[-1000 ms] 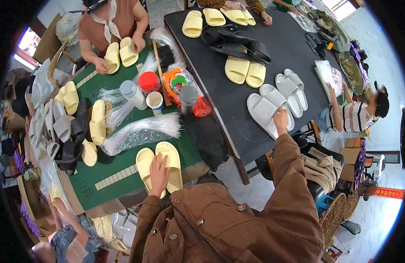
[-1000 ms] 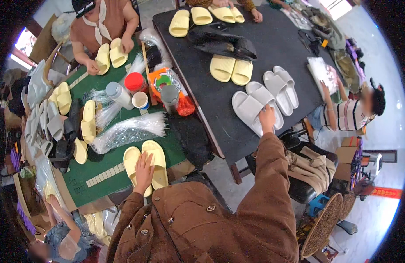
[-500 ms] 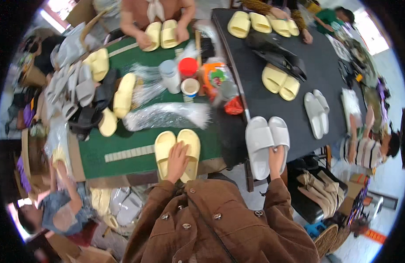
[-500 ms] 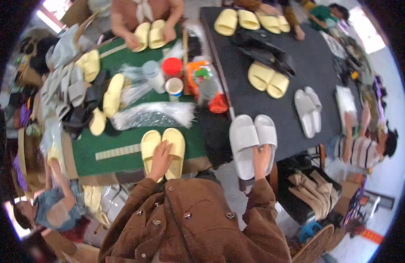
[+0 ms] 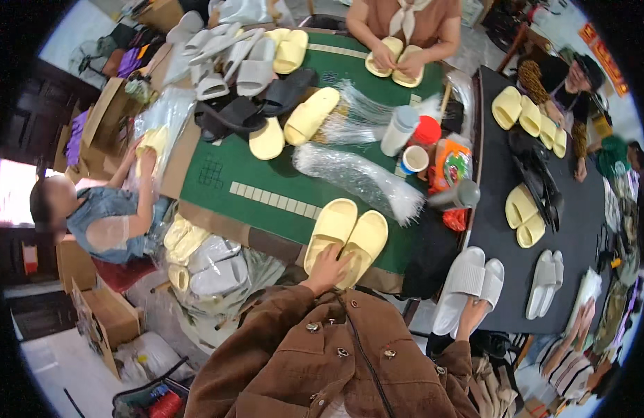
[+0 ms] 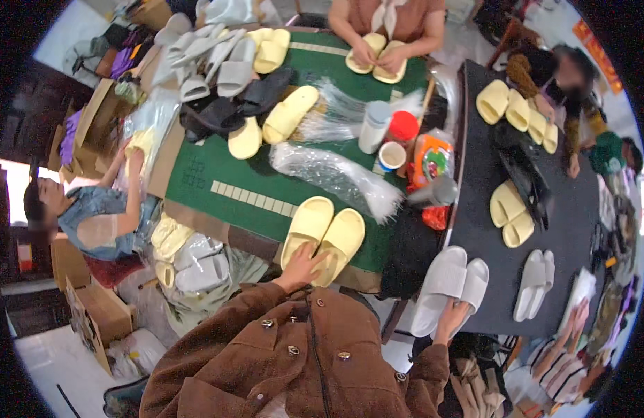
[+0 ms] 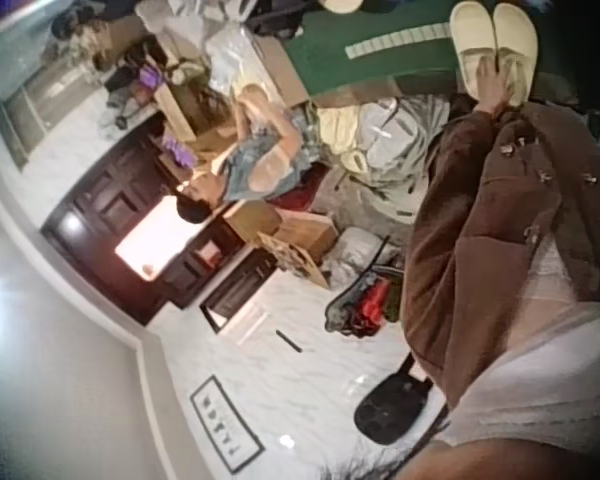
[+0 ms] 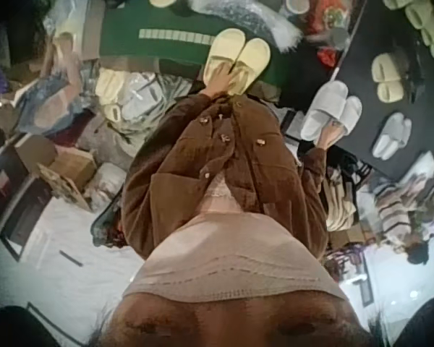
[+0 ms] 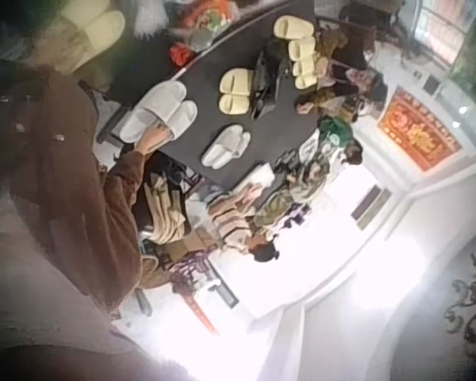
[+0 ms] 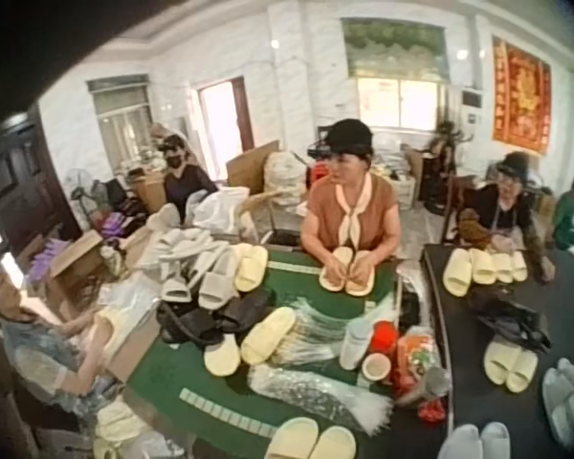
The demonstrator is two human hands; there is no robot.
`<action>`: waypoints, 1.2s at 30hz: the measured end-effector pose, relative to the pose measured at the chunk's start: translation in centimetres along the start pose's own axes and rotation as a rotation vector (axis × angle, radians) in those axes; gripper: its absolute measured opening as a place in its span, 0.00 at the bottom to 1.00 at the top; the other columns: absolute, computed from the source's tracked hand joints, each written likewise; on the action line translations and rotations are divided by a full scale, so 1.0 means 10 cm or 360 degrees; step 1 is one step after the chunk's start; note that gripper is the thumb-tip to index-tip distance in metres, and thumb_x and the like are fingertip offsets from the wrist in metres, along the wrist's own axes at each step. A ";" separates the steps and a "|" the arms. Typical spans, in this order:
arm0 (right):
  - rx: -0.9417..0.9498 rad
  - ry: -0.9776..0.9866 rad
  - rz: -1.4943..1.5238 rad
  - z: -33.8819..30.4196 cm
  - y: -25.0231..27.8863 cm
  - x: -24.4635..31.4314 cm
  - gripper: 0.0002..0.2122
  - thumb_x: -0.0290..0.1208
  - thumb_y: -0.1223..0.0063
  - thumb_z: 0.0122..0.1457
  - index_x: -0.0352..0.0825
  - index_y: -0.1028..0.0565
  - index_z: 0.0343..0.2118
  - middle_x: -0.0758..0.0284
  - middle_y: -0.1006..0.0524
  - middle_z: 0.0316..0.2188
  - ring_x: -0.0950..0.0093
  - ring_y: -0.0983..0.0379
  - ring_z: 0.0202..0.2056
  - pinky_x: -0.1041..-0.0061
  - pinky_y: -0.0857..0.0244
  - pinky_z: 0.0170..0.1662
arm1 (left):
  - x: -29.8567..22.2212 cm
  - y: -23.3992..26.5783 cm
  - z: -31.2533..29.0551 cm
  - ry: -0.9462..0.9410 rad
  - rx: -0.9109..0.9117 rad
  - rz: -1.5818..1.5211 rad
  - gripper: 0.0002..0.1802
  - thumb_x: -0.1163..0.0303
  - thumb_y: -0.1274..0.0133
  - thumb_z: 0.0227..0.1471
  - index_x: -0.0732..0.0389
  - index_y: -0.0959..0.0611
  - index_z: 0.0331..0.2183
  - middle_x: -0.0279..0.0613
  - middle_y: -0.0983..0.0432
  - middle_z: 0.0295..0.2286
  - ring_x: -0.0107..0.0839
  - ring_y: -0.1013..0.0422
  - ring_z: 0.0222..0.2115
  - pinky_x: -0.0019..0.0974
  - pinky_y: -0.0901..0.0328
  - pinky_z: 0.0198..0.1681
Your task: The person assembles slipper pairs by hand on a green cutting mat, picking up white and yellow slippers, aligning them, and pressing the straps to secure them. They repeatedly handle multiple pairs, placing finished pairs aside and continuing the process with new pairs.
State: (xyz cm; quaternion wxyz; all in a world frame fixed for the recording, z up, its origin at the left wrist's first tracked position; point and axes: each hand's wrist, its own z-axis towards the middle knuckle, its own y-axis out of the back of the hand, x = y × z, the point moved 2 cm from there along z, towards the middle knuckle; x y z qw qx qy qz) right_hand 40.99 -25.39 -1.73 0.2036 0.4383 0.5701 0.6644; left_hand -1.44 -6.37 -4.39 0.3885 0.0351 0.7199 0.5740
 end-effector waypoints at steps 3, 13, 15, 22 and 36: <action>0.0031 0.0081 0.0024 0.01 0.07 0.03 0.21 0.33 0.53 0.57 0.21 0.37 0.49 0.43 0.33 0.42 0.46 0.38 0.44 0.58 0.44 0.47 | 0.06 -0.15 0.04 0.0044 0.0028 -0.0020 0.35 0.64 0.43 0.40 0.57 0.34 0.52 0.54 0.41 0.48 0.51 0.42 0.49 0.50 0.43 0.48; 0.0049 -0.0005 0.0139 -0.06 0.21 0.35 0.19 0.31 0.50 0.56 0.21 0.36 0.45 0.45 0.32 0.38 0.48 0.35 0.42 0.60 0.43 0.44 | 1.16 0.42 -0.25 0.0689 -0.0280 0.0147 0.23 0.81 0.53 0.37 0.63 0.24 0.42 0.51 0.29 0.38 0.47 0.31 0.37 0.45 0.36 0.40; 0.0027 -0.0009 0.0145 -0.07 0.22 0.35 0.19 0.31 0.50 0.56 0.21 0.36 0.45 0.46 0.31 0.38 0.48 0.35 0.42 0.60 0.43 0.44 | 1.61 0.70 -0.28 0.0657 -0.0444 0.0295 0.22 0.80 0.53 0.38 0.62 0.24 0.42 0.51 0.28 0.37 0.48 0.30 0.37 0.45 0.34 0.38; 0.0042 -0.0040 -0.0054 -0.01 0.25 0.01 0.19 0.30 0.50 0.55 0.21 0.36 0.45 0.44 0.30 0.38 0.47 0.35 0.41 0.58 0.42 0.44 | 2.88 1.31 -0.08 0.1446 -0.0160 0.0222 0.27 0.73 0.55 0.44 0.68 0.32 0.49 0.57 0.35 0.45 0.52 0.33 0.42 0.51 0.35 0.43; 0.0367 0.0836 -0.0046 -0.28 -0.03 1.09 0.18 0.28 0.48 0.44 0.24 0.28 0.38 0.46 0.30 0.42 0.51 0.31 0.38 0.57 0.39 0.44 | 2.50 1.24 -0.48 0.1109 -0.0976 0.0008 0.34 0.80 0.54 0.41 0.78 0.40 0.52 0.63 0.60 0.58 0.57 0.52 0.57 0.41 0.48 0.58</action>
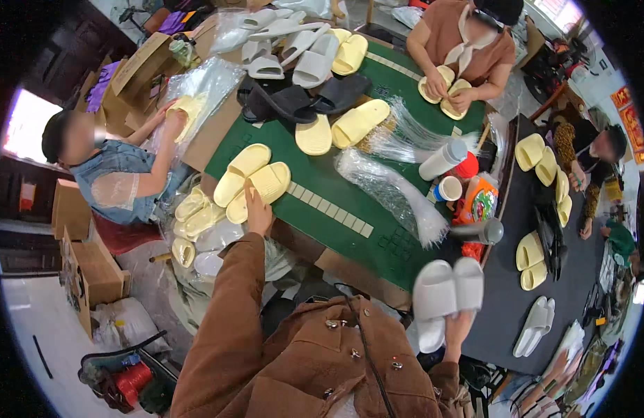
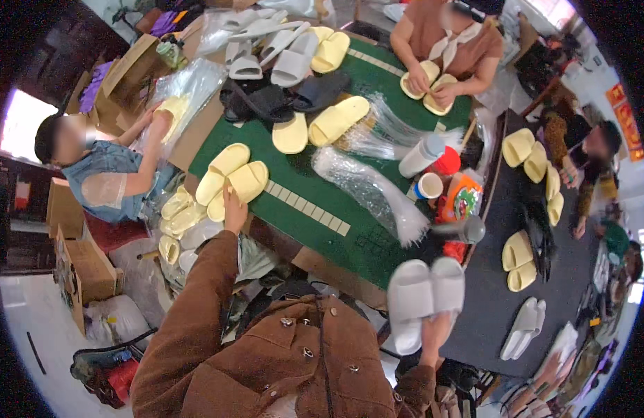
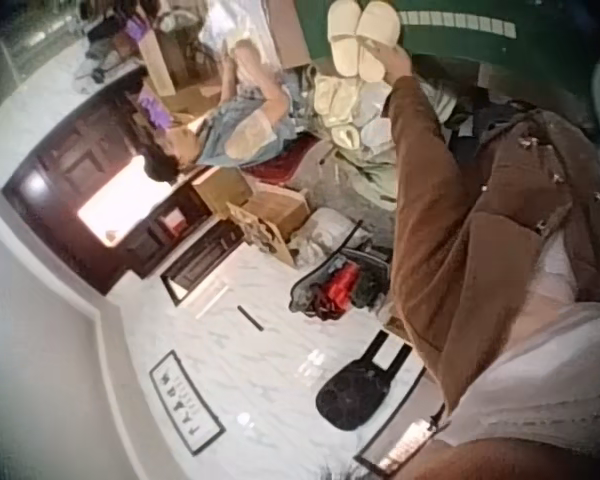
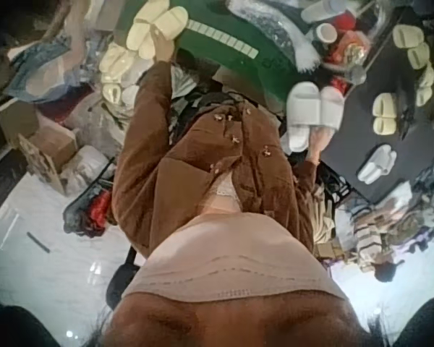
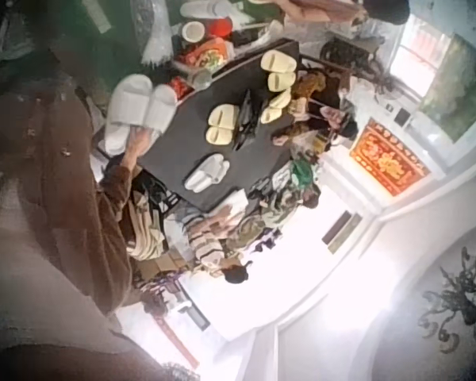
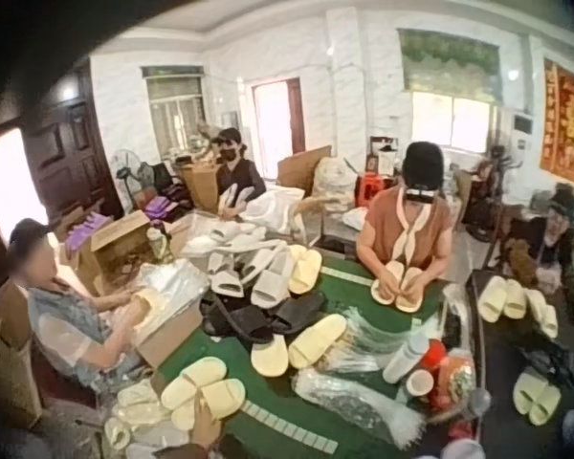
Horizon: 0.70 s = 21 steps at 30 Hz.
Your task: The person assembles slipper pairs by hand on a green cutting mat, picking up white and yellow slippers, aligning them, and pressing the straps to secure them. They repeatedly handle multiple pairs, placing finished pairs aside and continuing the process with new pairs.
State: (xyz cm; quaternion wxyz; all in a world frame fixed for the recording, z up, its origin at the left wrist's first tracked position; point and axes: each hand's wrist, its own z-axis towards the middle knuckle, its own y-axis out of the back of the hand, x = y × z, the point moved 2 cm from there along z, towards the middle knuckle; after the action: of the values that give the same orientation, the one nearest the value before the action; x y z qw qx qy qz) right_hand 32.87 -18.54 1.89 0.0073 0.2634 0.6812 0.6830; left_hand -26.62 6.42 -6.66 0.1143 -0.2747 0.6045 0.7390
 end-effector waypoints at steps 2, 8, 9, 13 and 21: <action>0.0085 0.0148 -0.0110 0.15 -0.05 0.44 0.20 0.30 0.48 0.42 0.27 0.29 0.40 0.47 0.30 0.43 0.51 0.31 0.40 0.56 0.38 0.44 | -0.15 -0.02 -0.15 0.0073 -0.0120 -0.0068 0.33 0.79 0.53 0.42 0.78 0.39 0.52 0.62 0.60 0.58 0.57 0.52 0.57 0.41 0.48 0.58; 0.0199 0.0373 0.0295 0.81 -0.40 1.71 0.17 0.34 0.44 0.43 0.32 0.30 0.35 0.52 0.28 0.33 0.52 0.30 0.33 0.59 0.35 0.37 | -0.61 -0.09 -0.51 -0.0161 -0.0023 -0.0083 0.31 0.79 0.53 0.44 0.71 0.37 0.53 0.64 0.58 0.58 0.59 0.56 0.58 0.47 0.55 0.59; 0.0246 0.0233 0.0345 0.89 -0.53 1.83 0.15 0.34 0.44 0.44 0.30 0.30 0.33 0.52 0.29 0.30 0.52 0.31 0.32 0.59 0.37 0.36 | -0.70 -0.14 -0.55 -0.0194 0.0038 -0.0148 0.31 0.79 0.53 0.44 0.71 0.36 0.52 0.64 0.58 0.58 0.59 0.56 0.58 0.47 0.55 0.59; 0.0154 -0.0038 0.0771 1.01 -1.27 2.09 0.15 0.33 0.42 0.46 0.26 0.30 0.31 0.51 0.28 0.26 0.55 0.30 0.31 0.64 0.37 0.35 | -1.06 -0.29 -0.74 -0.0270 0.0181 -0.0319 0.28 0.78 0.55 0.48 0.70 0.36 0.53 0.63 0.58 0.58 0.58 0.56 0.58 0.47 0.54 0.59; 0.0551 -0.0074 0.1093 0.61 -1.92 1.89 0.19 0.25 0.53 0.51 0.28 0.32 0.48 0.57 0.31 0.43 0.72 0.28 0.32 0.75 0.33 0.36 | -1.45 -0.69 -1.18 -0.0239 0.0748 -0.0620 0.30 0.65 0.57 0.56 0.63 0.43 0.58 0.57 0.56 0.58 0.54 0.54 0.58 0.46 0.52 0.58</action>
State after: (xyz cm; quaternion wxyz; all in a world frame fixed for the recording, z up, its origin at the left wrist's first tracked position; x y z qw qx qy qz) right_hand 12.20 -4.56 -9.84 -0.2510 0.4889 0.6583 0.5144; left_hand -8.10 -0.84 -5.87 0.3584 -0.2961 0.6846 0.5614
